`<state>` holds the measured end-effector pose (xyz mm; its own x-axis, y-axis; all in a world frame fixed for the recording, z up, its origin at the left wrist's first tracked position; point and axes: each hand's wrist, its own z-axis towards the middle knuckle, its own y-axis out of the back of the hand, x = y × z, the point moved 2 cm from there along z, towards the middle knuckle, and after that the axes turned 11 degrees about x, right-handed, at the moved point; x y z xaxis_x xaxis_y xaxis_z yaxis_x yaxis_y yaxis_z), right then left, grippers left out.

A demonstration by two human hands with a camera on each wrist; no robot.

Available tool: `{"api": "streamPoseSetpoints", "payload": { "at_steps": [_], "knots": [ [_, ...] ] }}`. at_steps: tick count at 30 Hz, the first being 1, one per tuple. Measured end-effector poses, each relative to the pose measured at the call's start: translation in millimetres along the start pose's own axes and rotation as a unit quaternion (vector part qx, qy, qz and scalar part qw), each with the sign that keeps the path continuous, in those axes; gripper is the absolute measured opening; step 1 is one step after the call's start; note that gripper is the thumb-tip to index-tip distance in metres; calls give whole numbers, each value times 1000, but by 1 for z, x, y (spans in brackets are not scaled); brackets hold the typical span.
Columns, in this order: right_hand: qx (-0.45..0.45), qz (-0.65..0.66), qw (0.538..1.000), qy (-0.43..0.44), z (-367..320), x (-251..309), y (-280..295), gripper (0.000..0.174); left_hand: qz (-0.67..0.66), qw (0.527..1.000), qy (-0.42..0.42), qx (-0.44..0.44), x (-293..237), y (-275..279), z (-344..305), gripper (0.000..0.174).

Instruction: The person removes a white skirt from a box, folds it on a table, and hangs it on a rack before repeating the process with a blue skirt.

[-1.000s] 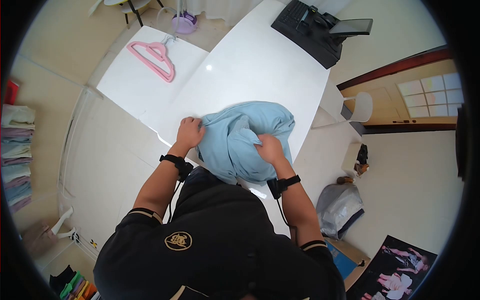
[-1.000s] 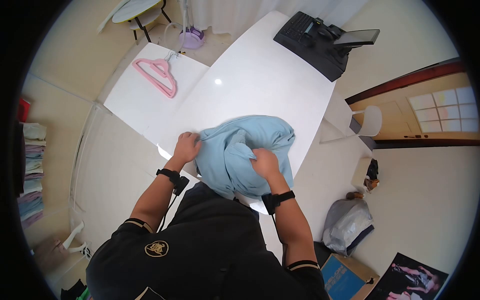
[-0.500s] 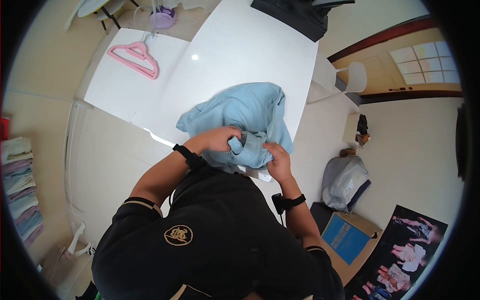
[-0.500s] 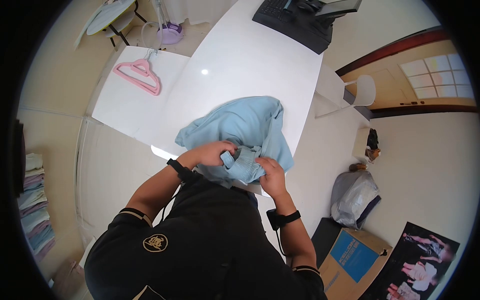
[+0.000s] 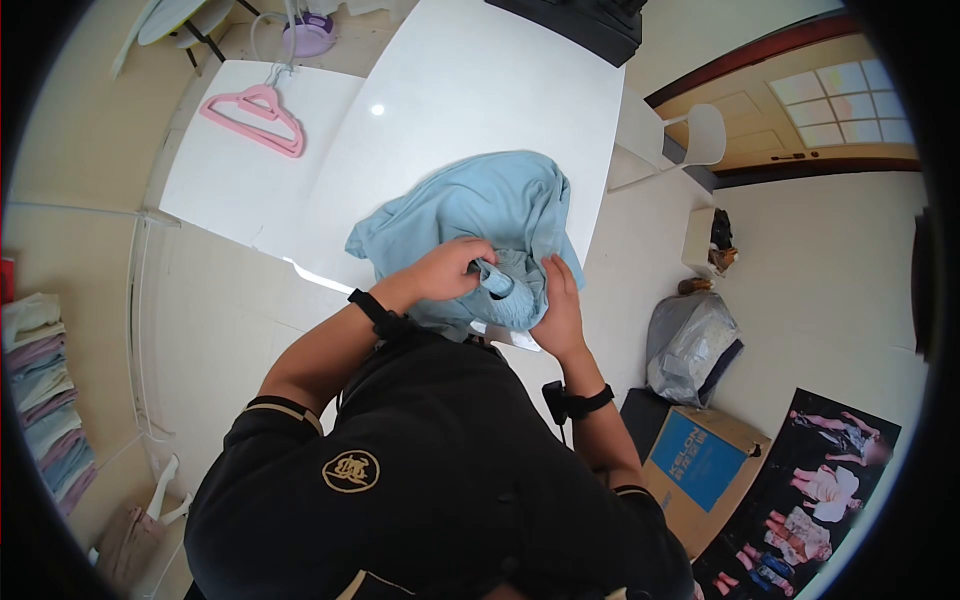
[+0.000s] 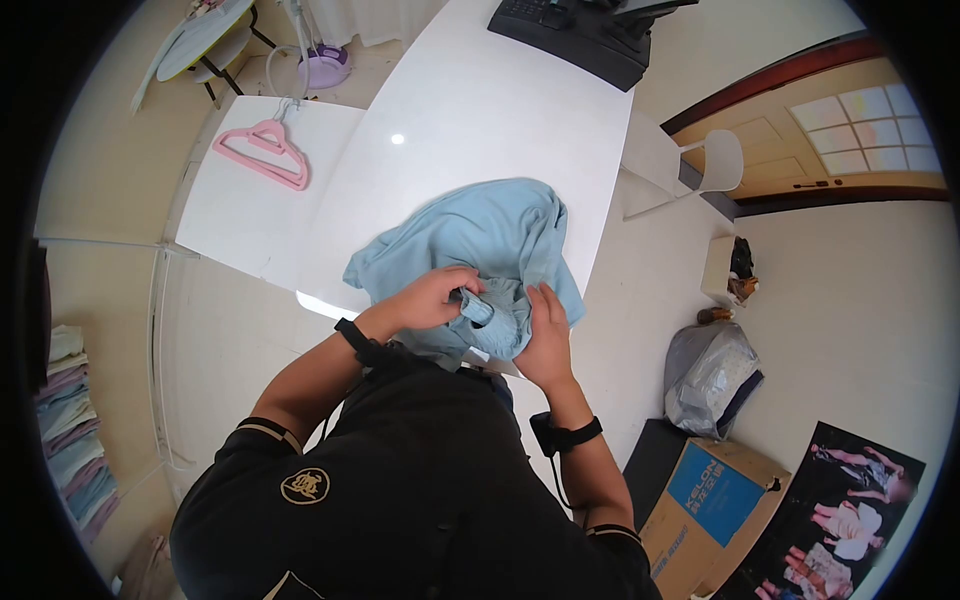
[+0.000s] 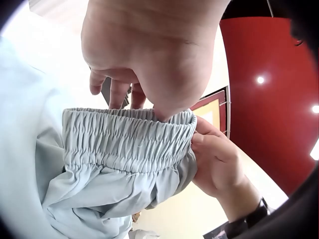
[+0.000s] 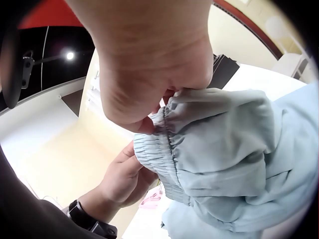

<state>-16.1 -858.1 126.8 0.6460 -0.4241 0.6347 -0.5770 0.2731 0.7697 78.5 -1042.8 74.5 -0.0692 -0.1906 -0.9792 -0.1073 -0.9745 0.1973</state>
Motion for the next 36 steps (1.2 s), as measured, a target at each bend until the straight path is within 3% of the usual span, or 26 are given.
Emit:
{"api": "streamPoseSetpoints", "payload": {
  "at_steps": [1,4,8,13,17,20,22,25,29,32,34,36],
  "knots": [
    [-27,-93,995,-11,-1,3,3,58,33,999,11,-6,1,0,0,29],
    [42,-94,994,26,-7,2,9,59,36,997,43,-61,3,-1,-3,29],
    [65,-57,995,50,-9,15,0,56,32,994,61,-84,6,-4,-8,29],
    [86,24,994,-56,2,16,-8,44,41,989,49,-130,-1,-9,-12,21],
    [80,90,989,-81,8,20,-1,41,-8,986,58,-158,-14,-4,-18,20],
    [80,122,987,-66,11,20,0,39,31,990,-10,-136,-18,1,-20,17],
    [36,118,992,20,14,19,-2,38,120,984,-42,-127,-21,3,-21,13],
    [52,119,991,39,17,25,1,39,170,983,-26,-70,-21,1,-19,11],
    [28,46,996,77,16,31,-3,42,175,981,-41,-78,-29,1,-19,11],
    [26,25,997,63,17,36,0,42,76,991,-52,-97,-33,0,-20,10],
    [2,-52,992,113,19,38,2,37,79,984,-94,-129,-34,-2,-19,10],
    [25,1,996,89,17,32,0,33,76,987,-88,-114,-31,-1,-19,12]
  ]
}}
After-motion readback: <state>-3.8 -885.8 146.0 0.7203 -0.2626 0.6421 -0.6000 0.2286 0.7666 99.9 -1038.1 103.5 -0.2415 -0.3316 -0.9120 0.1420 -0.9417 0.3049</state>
